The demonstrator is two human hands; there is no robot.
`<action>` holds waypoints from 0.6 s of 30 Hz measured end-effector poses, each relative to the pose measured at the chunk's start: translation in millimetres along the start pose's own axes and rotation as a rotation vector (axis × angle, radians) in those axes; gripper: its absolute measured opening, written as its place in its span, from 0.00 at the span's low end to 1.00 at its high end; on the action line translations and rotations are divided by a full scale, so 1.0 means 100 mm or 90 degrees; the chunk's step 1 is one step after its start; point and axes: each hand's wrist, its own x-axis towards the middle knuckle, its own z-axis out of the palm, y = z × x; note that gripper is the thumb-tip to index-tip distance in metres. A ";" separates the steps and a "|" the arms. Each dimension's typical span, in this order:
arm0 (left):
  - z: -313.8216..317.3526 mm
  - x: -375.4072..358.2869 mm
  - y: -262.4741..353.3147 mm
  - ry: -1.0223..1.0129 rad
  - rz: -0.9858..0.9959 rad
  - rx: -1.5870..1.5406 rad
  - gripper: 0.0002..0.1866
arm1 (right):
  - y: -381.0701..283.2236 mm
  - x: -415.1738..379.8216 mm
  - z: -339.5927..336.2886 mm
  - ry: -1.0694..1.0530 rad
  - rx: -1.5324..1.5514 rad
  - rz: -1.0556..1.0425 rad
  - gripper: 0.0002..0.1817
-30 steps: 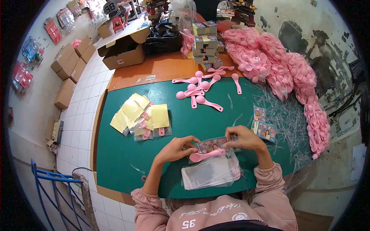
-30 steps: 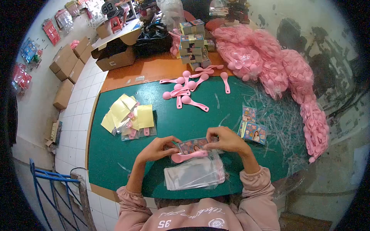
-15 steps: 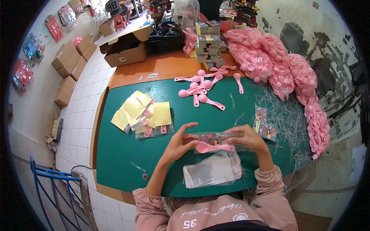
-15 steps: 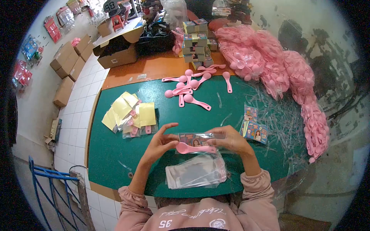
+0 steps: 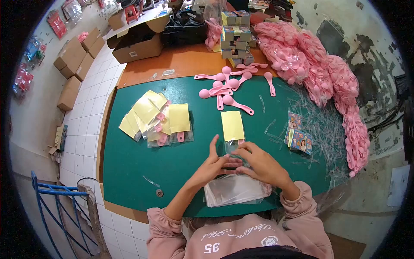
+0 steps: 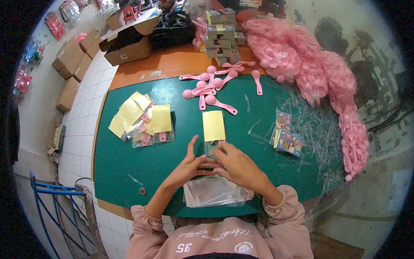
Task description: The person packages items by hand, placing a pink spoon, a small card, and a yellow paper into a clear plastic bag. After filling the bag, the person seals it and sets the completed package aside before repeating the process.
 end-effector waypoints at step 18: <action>-0.17 0.01 -0.05 0.030 0.007 0.077 0.31 | 0.08 0.11 0.38 0.007 -0.069 -0.122 0.10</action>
